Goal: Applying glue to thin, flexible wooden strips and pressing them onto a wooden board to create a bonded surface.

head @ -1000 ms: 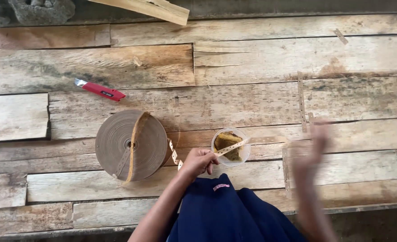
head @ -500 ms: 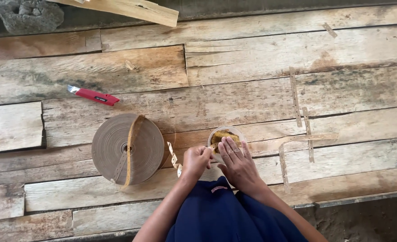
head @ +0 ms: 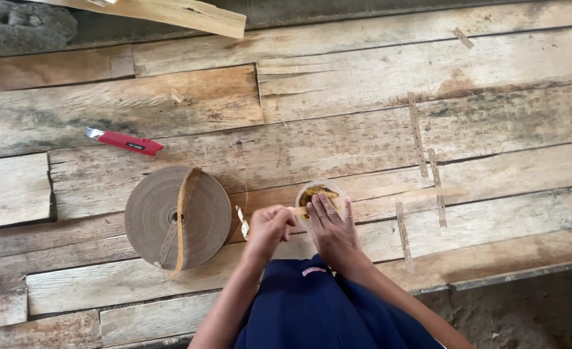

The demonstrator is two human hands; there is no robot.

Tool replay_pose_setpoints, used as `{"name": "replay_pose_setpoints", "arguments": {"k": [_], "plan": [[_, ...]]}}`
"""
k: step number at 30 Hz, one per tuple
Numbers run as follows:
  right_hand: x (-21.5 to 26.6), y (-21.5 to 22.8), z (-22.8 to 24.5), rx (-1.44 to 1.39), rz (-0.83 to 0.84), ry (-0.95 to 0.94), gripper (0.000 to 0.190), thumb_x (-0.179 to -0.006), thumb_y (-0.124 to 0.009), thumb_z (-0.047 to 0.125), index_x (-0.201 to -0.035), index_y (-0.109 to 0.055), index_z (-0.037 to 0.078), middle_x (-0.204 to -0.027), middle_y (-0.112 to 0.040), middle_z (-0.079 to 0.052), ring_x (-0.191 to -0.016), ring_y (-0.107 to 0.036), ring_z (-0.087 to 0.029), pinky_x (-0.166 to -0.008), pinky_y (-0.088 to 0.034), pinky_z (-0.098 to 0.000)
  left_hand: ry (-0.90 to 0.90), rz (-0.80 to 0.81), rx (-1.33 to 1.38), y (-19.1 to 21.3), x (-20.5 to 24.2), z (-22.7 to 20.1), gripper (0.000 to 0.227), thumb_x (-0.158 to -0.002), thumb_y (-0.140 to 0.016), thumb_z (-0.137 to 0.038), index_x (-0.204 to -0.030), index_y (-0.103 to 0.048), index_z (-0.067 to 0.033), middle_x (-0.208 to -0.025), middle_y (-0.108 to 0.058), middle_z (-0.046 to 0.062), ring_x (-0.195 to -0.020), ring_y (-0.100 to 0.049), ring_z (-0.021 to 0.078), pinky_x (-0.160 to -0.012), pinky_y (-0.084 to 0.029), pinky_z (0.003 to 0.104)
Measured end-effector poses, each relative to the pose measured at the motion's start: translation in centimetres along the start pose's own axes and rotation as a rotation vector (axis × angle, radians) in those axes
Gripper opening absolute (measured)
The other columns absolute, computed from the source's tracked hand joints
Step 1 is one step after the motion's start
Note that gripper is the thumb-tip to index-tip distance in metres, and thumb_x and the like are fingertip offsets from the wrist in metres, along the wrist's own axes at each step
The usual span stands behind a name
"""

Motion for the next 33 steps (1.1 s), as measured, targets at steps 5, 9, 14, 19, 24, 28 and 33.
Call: {"name": "replay_pose_setpoints", "arguments": {"k": [5,9,14,19,24,28,33], "plan": [[-0.1,-1.2,-0.2,-0.023,0.168,-0.030,0.071,-0.085,-0.058,0.028,-0.152,-0.045,0.009,-0.162,-0.041,-0.014,-0.156,-0.026,-0.029,-0.121,-0.009,-0.0716,-0.092,-0.035,0.121,2.7,4.0,-6.8,0.020,-0.079,-0.061,-0.011,-0.061,-0.066,-0.0034,-0.035,-0.040,0.007,-0.035,-0.030,0.0085,-0.037,-0.022,0.021],[0.3,-1.8,-0.2,0.000,0.210,-0.014,0.064,-0.095,-0.042,0.022,-0.156,-0.038,0.004,-0.165,-0.036,-0.013,-0.158,-0.021,-0.028,-0.124,-0.006,-0.0687,-0.203,-0.073,0.152,5.6,7.2,-10.8,0.030,-0.091,-0.065,-0.019,-0.065,-0.067,-0.0046,-0.044,-0.047,0.001,-0.035,-0.037,0.0066,-0.036,-0.019,0.022],[0.7,-2.7,-0.4,-0.021,0.239,-0.013,0.066,-0.095,-0.038,0.019,-0.159,-0.030,0.004,-0.167,-0.029,-0.013,-0.159,-0.015,-0.029,-0.124,-0.004,-0.0685,-0.387,-0.129,0.273,8.6,12.1,-17.0,0.031,-0.091,-0.057,-0.014,-0.062,-0.057,-0.0013,-0.042,-0.039,0.003,-0.032,-0.028,0.0073,-0.029,-0.017,0.023],[0.7,-2.3,-0.4,-0.023,0.170,0.002,0.064,-0.095,-0.040,0.014,-0.157,-0.034,0.003,-0.166,-0.032,-0.014,-0.158,-0.019,-0.029,-0.124,-0.007,-0.0696,-0.410,-0.244,0.475,13.8,19.1,-20.5,0.023,-0.077,-0.041,-0.001,-0.056,-0.032,-0.0038,-0.048,-0.011,0.001,-0.036,-0.013,0.0042,-0.019,-0.004,0.021],[0.3,-1.6,-0.5,-0.057,0.145,0.022,0.073,-0.090,-0.055,0.025,-0.158,-0.034,0.007,-0.166,-0.033,-0.012,-0.158,-0.019,-0.028,-0.124,-0.010,-0.0678,-0.723,-0.571,-0.328,14.9,25.6,-23.4,0.038,-0.087,-0.060,-0.017,-0.060,-0.034,-0.0126,-0.055,-0.040,0.002,-0.055,-0.041,0.0126,-0.059,-0.030,0.027],[0.2,-2.1,-0.2,-0.142,0.277,0.071,0.063,-0.091,-0.054,0.019,-0.153,-0.044,0.023,-0.163,-0.032,-0.017,-0.156,-0.016,-0.036,-0.120,-0.008,-0.0727,-0.777,-0.587,0.430,16.6,25.1,-21.2,0.029,-0.105,-0.038,-0.028,-0.076,-0.032,-0.0231,-0.053,-0.017,-0.006,-0.041,-0.012,0.0097,-0.043,-0.018,0.028],[-0.5,-0.3,-1.0,-0.255,0.228,0.008,0.080,-0.097,-0.046,0.066,-0.152,-0.043,0.008,-0.164,-0.034,-0.016,-0.156,-0.017,-0.032,-0.123,-0.004,-0.0631,-1.054,0.318,0.360,12.3,26.2,-23.7,0.033,-0.098,-0.048,-0.019,-0.071,-0.061,-0.0052,-0.047,-0.049,0.006,-0.034,-0.041,0.0179,-0.034,-0.036,0.036]]}}
Point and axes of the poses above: each hand's wrist, its own x-axis away from the middle knuckle, its own y-axis out of the back of the hand, z = x × y, the point moved 10 cm from there along -x, towards the middle knuckle
